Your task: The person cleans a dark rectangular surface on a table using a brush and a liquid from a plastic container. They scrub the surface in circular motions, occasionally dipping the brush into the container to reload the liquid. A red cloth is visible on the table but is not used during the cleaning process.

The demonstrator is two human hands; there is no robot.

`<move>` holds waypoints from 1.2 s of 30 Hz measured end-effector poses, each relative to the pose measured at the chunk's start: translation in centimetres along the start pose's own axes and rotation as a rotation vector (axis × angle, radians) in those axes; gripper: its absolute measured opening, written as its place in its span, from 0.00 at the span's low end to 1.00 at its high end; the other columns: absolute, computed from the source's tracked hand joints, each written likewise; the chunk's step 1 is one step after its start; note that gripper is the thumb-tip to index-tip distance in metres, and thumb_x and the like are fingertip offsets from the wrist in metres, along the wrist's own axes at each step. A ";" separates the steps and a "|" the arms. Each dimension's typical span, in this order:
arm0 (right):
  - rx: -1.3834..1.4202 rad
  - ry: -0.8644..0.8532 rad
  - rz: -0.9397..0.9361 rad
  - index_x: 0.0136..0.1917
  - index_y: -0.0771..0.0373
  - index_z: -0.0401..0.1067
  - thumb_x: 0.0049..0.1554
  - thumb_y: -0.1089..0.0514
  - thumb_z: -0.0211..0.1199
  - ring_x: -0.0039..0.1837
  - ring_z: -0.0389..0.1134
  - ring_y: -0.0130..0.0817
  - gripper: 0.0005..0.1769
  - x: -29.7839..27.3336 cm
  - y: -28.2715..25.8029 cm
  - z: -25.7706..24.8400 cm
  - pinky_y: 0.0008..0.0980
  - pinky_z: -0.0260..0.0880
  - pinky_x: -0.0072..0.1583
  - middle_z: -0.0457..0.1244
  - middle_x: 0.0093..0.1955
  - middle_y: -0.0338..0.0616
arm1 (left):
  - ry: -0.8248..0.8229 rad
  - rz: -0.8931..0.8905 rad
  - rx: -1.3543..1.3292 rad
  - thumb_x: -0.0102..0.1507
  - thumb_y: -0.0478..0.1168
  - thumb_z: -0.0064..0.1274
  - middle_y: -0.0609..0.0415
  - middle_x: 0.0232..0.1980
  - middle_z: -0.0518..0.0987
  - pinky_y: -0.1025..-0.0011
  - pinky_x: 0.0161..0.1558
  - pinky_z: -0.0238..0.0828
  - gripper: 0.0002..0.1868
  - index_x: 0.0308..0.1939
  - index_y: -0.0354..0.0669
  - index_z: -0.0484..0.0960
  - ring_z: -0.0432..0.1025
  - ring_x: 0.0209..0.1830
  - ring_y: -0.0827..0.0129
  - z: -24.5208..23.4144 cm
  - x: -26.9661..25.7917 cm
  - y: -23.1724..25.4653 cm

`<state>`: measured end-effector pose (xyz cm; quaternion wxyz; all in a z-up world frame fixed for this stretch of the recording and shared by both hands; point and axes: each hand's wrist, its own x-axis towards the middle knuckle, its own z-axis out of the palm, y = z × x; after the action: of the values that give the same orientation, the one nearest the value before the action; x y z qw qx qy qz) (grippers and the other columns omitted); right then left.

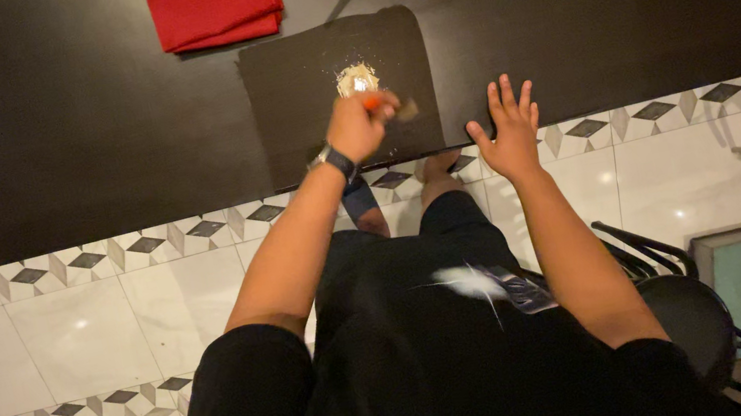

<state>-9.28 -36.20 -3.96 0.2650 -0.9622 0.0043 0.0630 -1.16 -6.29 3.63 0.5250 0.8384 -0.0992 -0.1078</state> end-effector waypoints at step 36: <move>-0.210 0.207 -0.041 0.67 0.53 0.75 0.60 0.34 0.56 0.74 0.60 0.61 0.31 0.9 -1.3 -1.1 0.47 0.61 0.72 0.63 0.75 0.42 | 0.000 0.061 0.246 0.55 0.28 0.59 0.50 0.49 0.84 0.60 0.55 0.75 0.16 0.45 0.48 0.87 0.77 0.51 0.50 -4.5 -5.9 -4.1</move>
<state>-8.23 -35.65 -2.52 0.1621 -0.9859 0.0056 -0.0421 -5.28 0.98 2.31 0.4213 0.8930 -0.1371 -0.0787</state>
